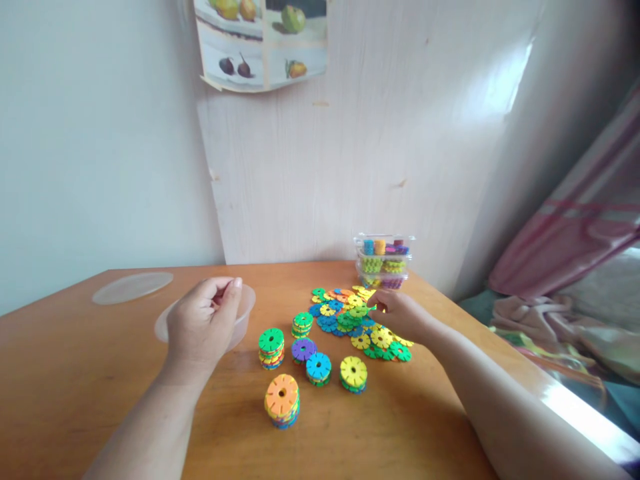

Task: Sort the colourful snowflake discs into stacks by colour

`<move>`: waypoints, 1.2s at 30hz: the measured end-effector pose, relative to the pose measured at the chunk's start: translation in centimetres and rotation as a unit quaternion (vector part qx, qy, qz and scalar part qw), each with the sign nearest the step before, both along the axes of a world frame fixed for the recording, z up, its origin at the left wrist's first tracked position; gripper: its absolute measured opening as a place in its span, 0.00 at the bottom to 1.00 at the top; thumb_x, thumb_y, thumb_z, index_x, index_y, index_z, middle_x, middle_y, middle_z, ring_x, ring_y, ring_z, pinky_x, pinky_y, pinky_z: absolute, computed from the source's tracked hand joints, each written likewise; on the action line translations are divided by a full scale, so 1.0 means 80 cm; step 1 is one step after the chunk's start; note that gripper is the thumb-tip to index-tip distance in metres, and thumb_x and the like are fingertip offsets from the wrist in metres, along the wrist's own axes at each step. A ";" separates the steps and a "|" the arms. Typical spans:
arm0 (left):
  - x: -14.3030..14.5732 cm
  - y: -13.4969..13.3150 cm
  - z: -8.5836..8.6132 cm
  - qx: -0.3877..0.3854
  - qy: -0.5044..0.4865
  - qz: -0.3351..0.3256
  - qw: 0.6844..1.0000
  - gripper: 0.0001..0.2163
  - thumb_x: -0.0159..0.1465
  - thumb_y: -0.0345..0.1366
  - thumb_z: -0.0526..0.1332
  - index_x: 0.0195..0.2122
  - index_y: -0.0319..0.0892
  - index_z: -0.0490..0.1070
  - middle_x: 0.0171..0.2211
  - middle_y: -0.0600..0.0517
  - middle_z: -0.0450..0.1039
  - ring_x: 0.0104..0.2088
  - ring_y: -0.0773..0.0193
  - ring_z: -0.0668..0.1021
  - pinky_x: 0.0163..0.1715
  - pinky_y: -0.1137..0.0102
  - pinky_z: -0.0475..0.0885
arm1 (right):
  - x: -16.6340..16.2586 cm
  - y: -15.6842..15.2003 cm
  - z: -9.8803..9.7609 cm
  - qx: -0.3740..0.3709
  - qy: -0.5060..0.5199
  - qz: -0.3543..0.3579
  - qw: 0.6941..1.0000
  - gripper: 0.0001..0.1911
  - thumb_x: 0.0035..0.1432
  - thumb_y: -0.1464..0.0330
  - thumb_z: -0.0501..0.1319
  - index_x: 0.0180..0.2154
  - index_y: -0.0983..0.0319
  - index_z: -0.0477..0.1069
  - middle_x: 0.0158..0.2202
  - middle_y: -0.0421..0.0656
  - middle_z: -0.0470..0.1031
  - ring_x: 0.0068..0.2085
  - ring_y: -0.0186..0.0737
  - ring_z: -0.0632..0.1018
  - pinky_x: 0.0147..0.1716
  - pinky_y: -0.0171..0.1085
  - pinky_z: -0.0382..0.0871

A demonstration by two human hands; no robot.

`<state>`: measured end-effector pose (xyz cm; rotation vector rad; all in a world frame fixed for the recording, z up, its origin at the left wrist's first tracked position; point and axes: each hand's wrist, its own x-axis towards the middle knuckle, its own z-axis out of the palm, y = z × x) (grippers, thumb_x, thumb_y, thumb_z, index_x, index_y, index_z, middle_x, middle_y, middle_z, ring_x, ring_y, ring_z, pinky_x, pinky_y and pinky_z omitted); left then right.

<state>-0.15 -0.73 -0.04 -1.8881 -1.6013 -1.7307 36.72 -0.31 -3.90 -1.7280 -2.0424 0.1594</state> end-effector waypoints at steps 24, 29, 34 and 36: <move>0.000 0.005 -0.005 0.002 0.009 -0.012 1.000 0.13 0.67 0.47 0.60 0.33 0.45 0.77 0.27 0.55 0.76 0.29 0.64 0.77 0.33 0.71 0.68 | -0.099 -0.016 0.025 -0.138 0.228 0.136 0.954 0.08 0.56 0.63 0.64 0.32 0.61 0.74 0.27 0.37 0.73 0.28 0.33 0.70 0.27 0.33 0.61; 0.000 0.006 -0.006 0.006 0.007 -0.009 1.000 0.14 0.67 0.48 0.60 0.33 0.44 0.77 0.28 0.54 0.78 0.31 0.62 0.78 0.34 0.70 0.69 | -0.131 -0.008 0.032 -0.184 0.218 0.124 0.950 0.04 0.53 0.66 0.65 0.30 0.60 0.75 0.25 0.37 0.75 0.27 0.34 0.73 0.26 0.32 0.65; -0.001 0.007 -0.007 0.007 0.007 -0.014 1.000 0.13 0.67 0.46 0.59 0.34 0.44 0.77 0.29 0.54 0.79 0.31 0.63 0.78 0.34 0.70 0.69 | -0.149 0.000 0.028 -0.190 0.164 0.124 0.960 0.03 0.54 0.68 0.64 0.29 0.60 0.74 0.26 0.38 0.77 0.29 0.36 0.76 0.27 0.33 0.66; -0.001 0.007 -0.007 0.010 0.004 -0.018 1.000 0.13 0.67 0.46 0.59 0.34 0.45 0.77 0.29 0.54 0.79 0.31 0.63 0.78 0.34 0.70 0.68 | -0.151 -0.001 0.029 -0.172 0.100 0.120 0.973 0.06 0.55 0.64 0.65 0.31 0.60 0.75 0.27 0.39 0.78 0.29 0.37 0.76 0.27 0.34 0.65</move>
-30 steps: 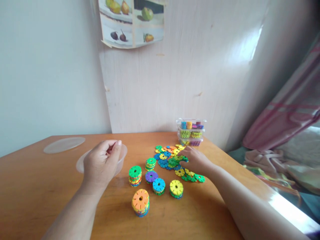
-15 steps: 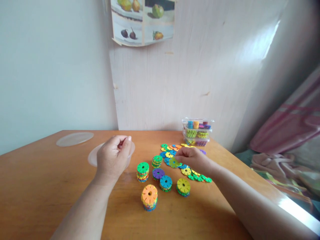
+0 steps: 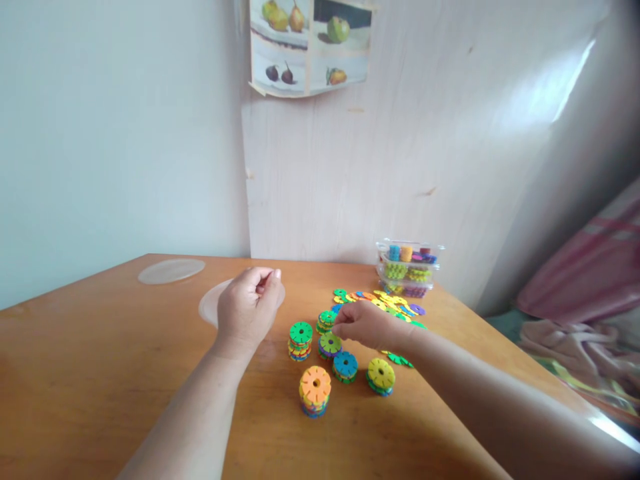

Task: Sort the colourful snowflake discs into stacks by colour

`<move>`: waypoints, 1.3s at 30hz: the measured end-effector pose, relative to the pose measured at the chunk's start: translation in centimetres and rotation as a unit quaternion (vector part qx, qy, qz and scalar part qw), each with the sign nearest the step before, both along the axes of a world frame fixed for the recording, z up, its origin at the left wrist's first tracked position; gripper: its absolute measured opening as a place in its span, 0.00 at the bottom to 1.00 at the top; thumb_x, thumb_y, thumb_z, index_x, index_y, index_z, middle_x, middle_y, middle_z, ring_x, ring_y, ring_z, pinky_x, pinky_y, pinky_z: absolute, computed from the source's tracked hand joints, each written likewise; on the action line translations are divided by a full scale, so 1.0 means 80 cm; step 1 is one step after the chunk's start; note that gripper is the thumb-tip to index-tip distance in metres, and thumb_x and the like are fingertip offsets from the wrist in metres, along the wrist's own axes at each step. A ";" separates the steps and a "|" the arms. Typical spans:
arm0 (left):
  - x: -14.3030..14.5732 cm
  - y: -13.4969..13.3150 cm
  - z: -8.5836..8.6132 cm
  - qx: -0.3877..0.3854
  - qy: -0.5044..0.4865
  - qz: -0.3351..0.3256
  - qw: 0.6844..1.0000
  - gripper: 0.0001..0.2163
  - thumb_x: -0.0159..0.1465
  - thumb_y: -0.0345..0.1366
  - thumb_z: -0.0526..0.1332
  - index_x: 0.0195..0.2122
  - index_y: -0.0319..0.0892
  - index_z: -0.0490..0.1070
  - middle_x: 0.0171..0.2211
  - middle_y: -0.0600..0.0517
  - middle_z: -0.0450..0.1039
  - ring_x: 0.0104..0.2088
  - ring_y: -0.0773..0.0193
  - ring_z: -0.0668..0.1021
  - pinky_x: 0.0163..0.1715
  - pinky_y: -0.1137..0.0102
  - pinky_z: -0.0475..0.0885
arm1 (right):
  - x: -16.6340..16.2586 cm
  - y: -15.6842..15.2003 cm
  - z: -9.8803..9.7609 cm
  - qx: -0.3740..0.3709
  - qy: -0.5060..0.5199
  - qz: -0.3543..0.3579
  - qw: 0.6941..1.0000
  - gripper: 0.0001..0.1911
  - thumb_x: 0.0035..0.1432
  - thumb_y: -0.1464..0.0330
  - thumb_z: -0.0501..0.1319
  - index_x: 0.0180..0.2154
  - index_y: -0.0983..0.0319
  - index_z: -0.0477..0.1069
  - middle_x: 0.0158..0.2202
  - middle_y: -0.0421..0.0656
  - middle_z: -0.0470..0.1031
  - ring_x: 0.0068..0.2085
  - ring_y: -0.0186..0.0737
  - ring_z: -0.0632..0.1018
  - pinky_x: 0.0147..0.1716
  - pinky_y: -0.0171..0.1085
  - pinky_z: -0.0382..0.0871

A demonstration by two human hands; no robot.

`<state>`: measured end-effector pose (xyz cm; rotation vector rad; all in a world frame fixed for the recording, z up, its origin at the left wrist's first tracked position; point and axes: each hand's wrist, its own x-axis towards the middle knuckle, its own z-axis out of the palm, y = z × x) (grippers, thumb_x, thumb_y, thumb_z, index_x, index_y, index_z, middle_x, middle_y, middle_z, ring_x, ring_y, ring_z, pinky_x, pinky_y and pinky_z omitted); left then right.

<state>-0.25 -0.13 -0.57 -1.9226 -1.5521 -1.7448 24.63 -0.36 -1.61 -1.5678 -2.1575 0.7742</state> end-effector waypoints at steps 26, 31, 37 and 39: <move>-0.002 0.000 0.001 0.028 -0.015 -0.006 0.999 0.11 0.68 0.44 0.60 0.32 0.44 0.75 0.28 0.56 0.77 0.29 0.66 0.77 0.33 0.72 0.67 | 0.075 0.034 0.017 0.181 -0.111 -0.081 0.974 0.11 0.59 0.62 0.61 0.37 0.61 0.78 0.30 0.42 0.78 0.31 0.39 0.75 0.28 0.36 0.60; -0.002 0.001 0.000 0.019 -0.019 -0.009 1.000 0.11 0.68 0.44 0.60 0.33 0.45 0.75 0.28 0.56 0.77 0.30 0.66 0.78 0.32 0.71 0.67 | 0.134 0.054 -0.013 0.198 -0.173 -0.153 0.953 0.08 0.56 0.66 0.61 0.33 0.60 0.78 0.31 0.43 0.78 0.34 0.41 0.75 0.30 0.36 0.58; -0.003 0.004 -0.003 0.018 -0.012 -0.010 1.000 0.11 0.67 0.44 0.60 0.33 0.44 0.75 0.27 0.56 0.76 0.29 0.66 0.77 0.33 0.71 0.67 | 0.149 0.048 -0.030 0.167 -0.209 -0.133 0.954 0.14 0.58 0.57 0.62 0.27 0.60 0.74 0.30 0.43 0.77 0.33 0.40 0.75 0.29 0.36 0.57; -0.003 0.004 -0.004 0.015 -0.010 -0.007 1.000 0.11 0.67 0.44 0.61 0.33 0.44 0.76 0.27 0.56 0.75 0.28 0.66 0.76 0.32 0.71 0.67 | 0.148 0.045 -0.030 0.156 -0.231 -0.142 0.950 0.15 0.57 0.55 0.63 0.30 0.60 0.76 0.33 0.45 0.78 0.35 0.42 0.75 0.29 0.37 0.57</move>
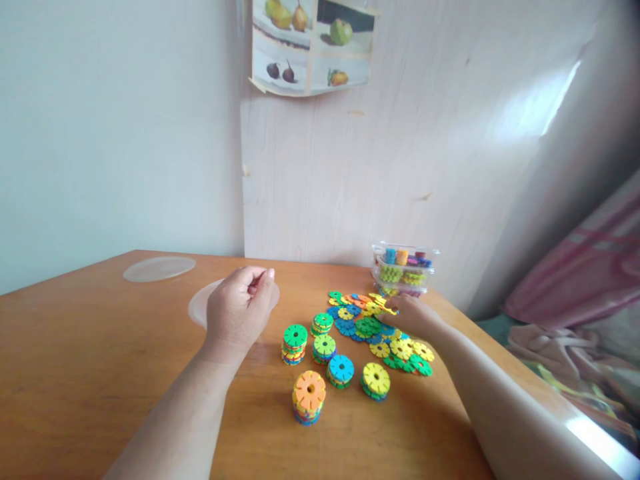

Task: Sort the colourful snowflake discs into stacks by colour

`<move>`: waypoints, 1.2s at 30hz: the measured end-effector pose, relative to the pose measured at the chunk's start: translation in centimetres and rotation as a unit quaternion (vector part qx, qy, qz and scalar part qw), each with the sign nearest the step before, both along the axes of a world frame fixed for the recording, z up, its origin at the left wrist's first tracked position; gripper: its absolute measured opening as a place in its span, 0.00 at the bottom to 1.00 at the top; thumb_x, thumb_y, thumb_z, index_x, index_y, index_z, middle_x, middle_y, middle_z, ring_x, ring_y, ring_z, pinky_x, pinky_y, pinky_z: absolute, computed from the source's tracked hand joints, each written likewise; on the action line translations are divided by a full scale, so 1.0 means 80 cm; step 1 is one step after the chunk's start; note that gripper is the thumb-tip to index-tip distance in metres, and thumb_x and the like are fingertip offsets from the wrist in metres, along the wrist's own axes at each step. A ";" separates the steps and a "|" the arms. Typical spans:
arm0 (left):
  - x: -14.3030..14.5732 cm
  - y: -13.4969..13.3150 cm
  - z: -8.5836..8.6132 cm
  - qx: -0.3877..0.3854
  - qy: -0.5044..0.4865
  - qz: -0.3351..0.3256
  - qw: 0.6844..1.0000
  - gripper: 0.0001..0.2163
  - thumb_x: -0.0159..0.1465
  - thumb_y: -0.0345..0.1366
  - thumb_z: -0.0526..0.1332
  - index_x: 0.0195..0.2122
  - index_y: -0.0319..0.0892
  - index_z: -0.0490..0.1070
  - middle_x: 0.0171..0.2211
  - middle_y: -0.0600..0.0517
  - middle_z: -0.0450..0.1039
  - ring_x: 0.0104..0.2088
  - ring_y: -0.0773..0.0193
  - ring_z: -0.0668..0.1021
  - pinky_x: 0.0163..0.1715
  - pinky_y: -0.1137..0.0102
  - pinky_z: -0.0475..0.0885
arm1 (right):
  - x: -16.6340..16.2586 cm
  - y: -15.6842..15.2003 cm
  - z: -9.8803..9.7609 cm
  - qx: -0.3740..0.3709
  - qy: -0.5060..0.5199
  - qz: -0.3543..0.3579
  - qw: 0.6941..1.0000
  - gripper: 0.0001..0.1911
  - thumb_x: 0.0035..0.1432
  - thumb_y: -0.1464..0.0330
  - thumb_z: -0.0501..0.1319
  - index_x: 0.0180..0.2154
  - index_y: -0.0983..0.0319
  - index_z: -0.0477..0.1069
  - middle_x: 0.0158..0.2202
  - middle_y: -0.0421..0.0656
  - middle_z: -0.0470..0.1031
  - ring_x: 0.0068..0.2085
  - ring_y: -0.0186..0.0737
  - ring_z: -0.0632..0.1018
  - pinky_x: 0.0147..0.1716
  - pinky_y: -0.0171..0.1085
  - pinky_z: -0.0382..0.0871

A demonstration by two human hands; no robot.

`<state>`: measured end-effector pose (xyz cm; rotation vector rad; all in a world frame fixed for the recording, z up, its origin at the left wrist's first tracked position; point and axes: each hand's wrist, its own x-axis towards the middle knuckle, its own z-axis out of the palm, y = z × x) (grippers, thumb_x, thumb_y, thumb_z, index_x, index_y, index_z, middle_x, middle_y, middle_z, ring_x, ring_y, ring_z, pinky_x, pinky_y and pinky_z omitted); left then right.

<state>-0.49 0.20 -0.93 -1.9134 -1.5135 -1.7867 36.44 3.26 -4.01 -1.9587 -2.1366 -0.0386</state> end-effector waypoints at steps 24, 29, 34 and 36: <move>0.005 -0.011 0.010 -0.013 -0.001 0.017 1.000 0.11 0.67 0.43 0.60 0.30 0.44 0.75 0.25 0.56 0.74 0.27 0.67 0.74 0.31 0.72 0.66 | -0.096 -0.080 0.034 -0.080 0.146 0.287 0.943 0.15 0.55 0.60 0.68 0.44 0.57 0.78 0.43 0.42 0.80 0.43 0.43 0.78 0.43 0.39 0.71; 0.005 -0.010 0.009 -0.018 -0.004 0.019 1.000 0.11 0.67 0.43 0.60 0.31 0.44 0.75 0.25 0.56 0.75 0.27 0.66 0.75 0.32 0.72 0.66 | -0.060 -0.042 0.020 -0.001 0.150 0.123 0.981 0.10 0.58 0.65 0.62 0.40 0.59 0.79 0.35 0.42 0.79 0.35 0.41 0.77 0.33 0.37 0.67; 0.005 -0.009 0.006 -0.024 -0.002 0.016 1.000 0.12 0.67 0.46 0.60 0.33 0.45 0.76 0.27 0.56 0.76 0.29 0.64 0.76 0.34 0.71 0.68 | -0.045 -0.027 0.009 -0.009 0.047 0.099 0.994 0.14 0.58 0.62 0.64 0.45 0.59 0.79 0.44 0.46 0.79 0.43 0.46 0.78 0.40 0.39 0.67; 0.005 -0.008 0.006 -0.026 -0.003 0.019 0.999 0.13 0.67 0.47 0.60 0.33 0.45 0.76 0.27 0.55 0.76 0.29 0.64 0.77 0.34 0.71 0.68 | -0.044 -0.026 0.006 -0.015 0.020 0.091 0.996 0.20 0.57 0.60 0.66 0.50 0.59 0.77 0.50 0.49 0.78 0.48 0.49 0.77 0.44 0.41 0.67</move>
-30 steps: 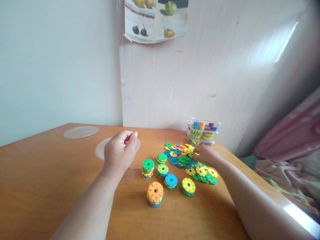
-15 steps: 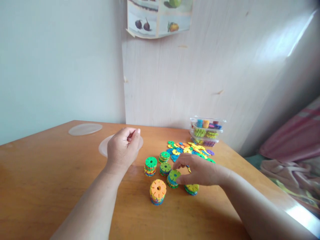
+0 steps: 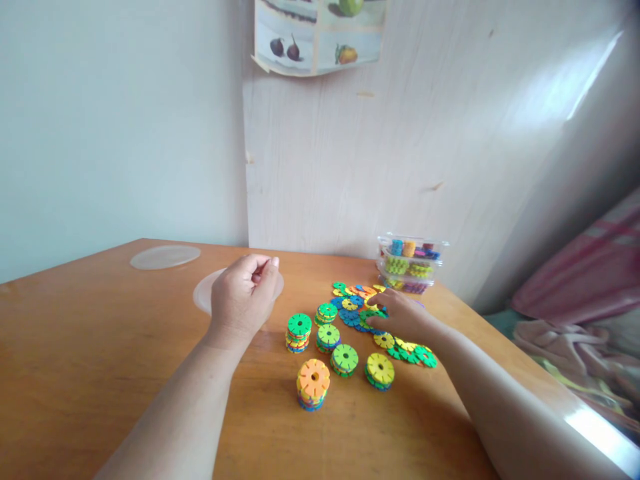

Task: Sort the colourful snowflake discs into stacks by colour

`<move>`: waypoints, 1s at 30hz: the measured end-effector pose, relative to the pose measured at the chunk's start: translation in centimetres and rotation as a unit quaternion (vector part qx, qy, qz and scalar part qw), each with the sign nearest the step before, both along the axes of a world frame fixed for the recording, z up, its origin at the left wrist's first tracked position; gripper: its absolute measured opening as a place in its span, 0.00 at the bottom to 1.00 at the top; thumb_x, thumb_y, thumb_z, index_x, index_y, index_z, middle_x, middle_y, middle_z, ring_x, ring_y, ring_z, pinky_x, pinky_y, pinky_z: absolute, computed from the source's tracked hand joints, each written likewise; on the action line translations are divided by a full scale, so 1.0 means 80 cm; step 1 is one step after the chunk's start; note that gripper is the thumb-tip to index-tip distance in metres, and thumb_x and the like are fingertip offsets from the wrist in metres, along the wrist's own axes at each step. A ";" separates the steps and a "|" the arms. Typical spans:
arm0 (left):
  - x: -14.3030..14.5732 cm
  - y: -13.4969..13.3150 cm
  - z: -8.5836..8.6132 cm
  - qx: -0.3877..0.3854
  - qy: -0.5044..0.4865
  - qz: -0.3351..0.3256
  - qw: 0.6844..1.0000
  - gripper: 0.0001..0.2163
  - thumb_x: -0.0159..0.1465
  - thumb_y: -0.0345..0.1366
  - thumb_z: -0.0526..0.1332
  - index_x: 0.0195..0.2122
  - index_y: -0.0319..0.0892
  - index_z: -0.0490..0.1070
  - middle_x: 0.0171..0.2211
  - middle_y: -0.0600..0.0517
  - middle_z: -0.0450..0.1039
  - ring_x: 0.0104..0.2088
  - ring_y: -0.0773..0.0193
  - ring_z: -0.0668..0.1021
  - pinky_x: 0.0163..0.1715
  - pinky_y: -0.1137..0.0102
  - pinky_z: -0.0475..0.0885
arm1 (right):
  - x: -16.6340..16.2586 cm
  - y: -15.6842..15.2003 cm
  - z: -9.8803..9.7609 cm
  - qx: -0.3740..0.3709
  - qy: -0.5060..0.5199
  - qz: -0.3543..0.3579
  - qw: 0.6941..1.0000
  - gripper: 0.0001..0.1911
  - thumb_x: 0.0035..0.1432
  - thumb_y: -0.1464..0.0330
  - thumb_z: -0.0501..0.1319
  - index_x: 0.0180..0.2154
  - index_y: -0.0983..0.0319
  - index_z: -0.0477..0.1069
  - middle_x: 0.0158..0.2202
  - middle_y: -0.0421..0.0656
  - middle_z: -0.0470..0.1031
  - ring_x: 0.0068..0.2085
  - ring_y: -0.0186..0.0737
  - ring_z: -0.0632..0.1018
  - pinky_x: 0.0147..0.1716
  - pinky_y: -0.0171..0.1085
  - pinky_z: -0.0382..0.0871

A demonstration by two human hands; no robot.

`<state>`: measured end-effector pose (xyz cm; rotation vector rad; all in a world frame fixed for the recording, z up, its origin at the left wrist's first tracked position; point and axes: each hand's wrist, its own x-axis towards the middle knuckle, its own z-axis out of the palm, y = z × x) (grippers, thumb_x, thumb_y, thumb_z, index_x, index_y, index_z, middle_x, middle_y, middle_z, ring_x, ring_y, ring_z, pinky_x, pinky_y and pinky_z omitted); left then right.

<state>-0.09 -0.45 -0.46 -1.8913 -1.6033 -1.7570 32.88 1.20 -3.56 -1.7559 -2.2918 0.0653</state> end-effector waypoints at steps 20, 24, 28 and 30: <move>-0.001 0.002 -0.001 0.006 0.001 -0.008 1.000 0.12 0.67 0.46 0.60 0.33 0.45 0.76 0.27 0.55 0.77 0.29 0.64 0.77 0.33 0.70 0.68 | -0.013 0.007 0.002 0.032 -0.001 -0.058 0.998 0.17 0.58 0.55 0.64 0.43 0.58 0.81 0.44 0.48 0.81 0.43 0.48 0.79 0.39 0.40 0.66; -0.001 0.002 0.000 0.001 -0.002 -0.005 1.000 0.12 0.66 0.46 0.60 0.33 0.45 0.76 0.27 0.55 0.77 0.29 0.63 0.77 0.33 0.70 0.68 | -0.031 -0.027 0.018 0.002 0.067 0.115 0.991 0.13 0.59 0.57 0.65 0.42 0.56 0.80 0.43 0.43 0.81 0.43 0.44 0.79 0.42 0.39 0.69; 0.000 0.002 0.000 0.003 -0.003 -0.005 1.000 0.12 0.67 0.46 0.60 0.32 0.45 0.76 0.27 0.55 0.77 0.29 0.64 0.77 0.33 0.70 0.68 | -0.052 -0.059 0.032 -0.044 0.074 0.207 0.975 0.13 0.58 0.60 0.67 0.44 0.55 0.80 0.44 0.41 0.81 0.44 0.43 0.78 0.46 0.39 0.69; 0.000 0.001 0.000 0.004 -0.002 -0.006 1.000 0.12 0.67 0.46 0.60 0.32 0.45 0.76 0.27 0.55 0.76 0.29 0.64 0.77 0.33 0.70 0.68 | -0.058 -0.065 0.034 -0.056 0.063 0.219 0.972 0.15 0.56 0.59 0.68 0.45 0.55 0.80 0.45 0.42 0.80 0.46 0.45 0.78 0.47 0.40 0.69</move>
